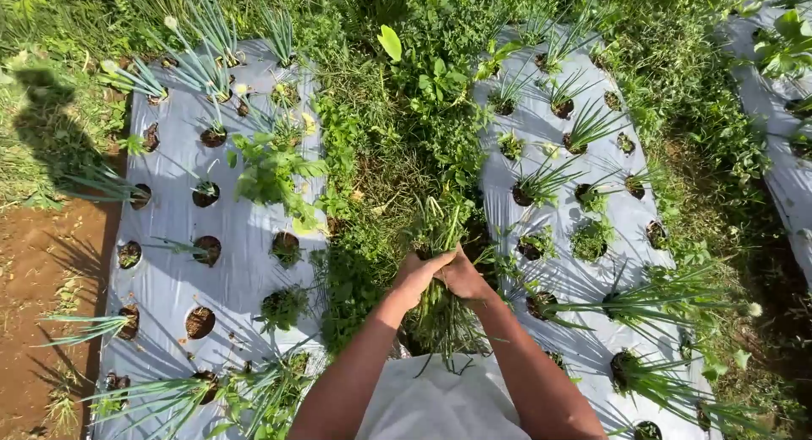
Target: The person kneels in a garden bed and pulls weeds by hand from the soil between rows of crops covered with plastic mulch. They gather the removed weeds into a bundle and continue clearing the area.
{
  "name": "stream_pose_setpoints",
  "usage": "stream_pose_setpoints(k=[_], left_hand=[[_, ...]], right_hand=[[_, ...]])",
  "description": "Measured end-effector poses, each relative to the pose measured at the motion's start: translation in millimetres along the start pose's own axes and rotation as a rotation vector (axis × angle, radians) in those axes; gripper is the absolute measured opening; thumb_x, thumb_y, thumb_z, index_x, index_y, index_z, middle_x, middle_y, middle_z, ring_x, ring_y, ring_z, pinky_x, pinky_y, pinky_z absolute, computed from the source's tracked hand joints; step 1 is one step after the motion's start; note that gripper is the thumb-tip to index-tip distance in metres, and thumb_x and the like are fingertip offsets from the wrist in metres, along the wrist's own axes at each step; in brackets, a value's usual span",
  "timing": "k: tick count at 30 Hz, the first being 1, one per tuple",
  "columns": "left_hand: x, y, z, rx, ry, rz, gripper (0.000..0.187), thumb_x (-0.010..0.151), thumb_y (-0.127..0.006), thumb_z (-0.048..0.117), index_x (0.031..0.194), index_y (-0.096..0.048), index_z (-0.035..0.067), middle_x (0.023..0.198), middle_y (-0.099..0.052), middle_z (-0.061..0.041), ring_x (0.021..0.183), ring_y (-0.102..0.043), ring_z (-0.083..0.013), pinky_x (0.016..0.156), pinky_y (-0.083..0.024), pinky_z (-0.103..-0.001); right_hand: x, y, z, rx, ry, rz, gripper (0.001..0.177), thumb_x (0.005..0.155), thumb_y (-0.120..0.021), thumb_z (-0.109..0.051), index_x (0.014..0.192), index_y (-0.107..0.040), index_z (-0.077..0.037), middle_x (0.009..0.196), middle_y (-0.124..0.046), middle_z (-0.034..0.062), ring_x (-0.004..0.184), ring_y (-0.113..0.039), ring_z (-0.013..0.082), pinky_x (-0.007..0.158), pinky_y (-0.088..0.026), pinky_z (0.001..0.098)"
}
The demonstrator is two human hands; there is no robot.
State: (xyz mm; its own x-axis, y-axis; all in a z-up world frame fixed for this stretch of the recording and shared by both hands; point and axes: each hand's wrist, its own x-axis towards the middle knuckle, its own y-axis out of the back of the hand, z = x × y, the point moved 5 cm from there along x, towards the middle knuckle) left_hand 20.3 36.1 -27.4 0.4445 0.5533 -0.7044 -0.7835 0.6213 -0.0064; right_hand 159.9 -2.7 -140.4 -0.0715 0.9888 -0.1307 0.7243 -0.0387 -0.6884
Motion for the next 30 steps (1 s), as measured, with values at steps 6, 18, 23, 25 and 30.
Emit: stream_pose_setpoints(k=[6, 18, 23, 25, 30], left_hand=[[30, 23, 28, -0.107, -0.105, 0.076, 0.046, 0.082, -0.084, 0.05, 0.081, -0.073, 0.006, 0.062, -0.068, -0.003, 0.058, -0.058, -0.0166, 0.074, -0.048, -0.032], [70, 39, 105, -0.234, 0.061, 0.274, 0.09, 0.082, -0.086, 0.054, 0.137, -0.054, -0.01, 0.132, -0.058, -0.031, 0.126, -0.057, -0.0385, 0.101, -0.046, -0.049], [86, 41, 124, -0.29, 0.068, 0.318, 0.099, 0.078, -0.088, 0.05, 0.146, -0.051, -0.012, 0.147, -0.051, -0.034, 0.139, -0.047, -0.0457, 0.11, -0.039, -0.052], [98, 37, 126, -0.305, 0.092, 0.292, 0.105, 0.078, -0.087, 0.055, 0.15, -0.045, -0.008, 0.152, -0.045, -0.032, 0.142, -0.043, -0.0445, 0.113, -0.036, -0.053], [120, 43, 122, -0.366, 0.122, 0.252, 0.126, 0.077, -0.085, 0.066, 0.162, -0.024, -0.004, 0.165, -0.025, -0.032, 0.153, -0.023, -0.047, 0.119, -0.027, -0.056]], right_hand=[[14, -87, -71, -1.443, 0.135, -0.126, 0.04, 0.109, -0.053, -0.029, 0.143, -0.053, -0.009, 0.114, -0.063, 0.0057, 0.114, -0.064, 0.0096, 0.115, -0.041, 0.029], [100, 9, -70, -0.77, -0.298, 0.56, 0.067, 0.107, -0.049, -0.057, 0.157, -0.044, -0.013, 0.152, -0.051, 0.0181, 0.141, -0.048, 0.0381, 0.115, -0.045, 0.0578], [125, -46, -148, -0.843, -0.321, 0.503, 0.058, 0.103, -0.061, -0.047, 0.149, -0.056, -0.01, 0.139, -0.064, 0.0212, 0.132, -0.059, 0.0381, 0.112, -0.043, 0.0579], [134, -31, -142, -0.813, -0.327, 0.507, 0.058, 0.1, -0.066, -0.045, 0.147, -0.058, -0.01, 0.136, -0.066, 0.0217, 0.129, -0.062, 0.0368, 0.111, -0.045, 0.0567], [150, -35, -163, -0.87, -0.397, 0.459, 0.063, 0.094, -0.073, -0.042, 0.146, -0.058, -0.01, 0.134, -0.068, 0.0193, 0.125, -0.066, 0.0321, 0.107, -0.049, 0.0534]])
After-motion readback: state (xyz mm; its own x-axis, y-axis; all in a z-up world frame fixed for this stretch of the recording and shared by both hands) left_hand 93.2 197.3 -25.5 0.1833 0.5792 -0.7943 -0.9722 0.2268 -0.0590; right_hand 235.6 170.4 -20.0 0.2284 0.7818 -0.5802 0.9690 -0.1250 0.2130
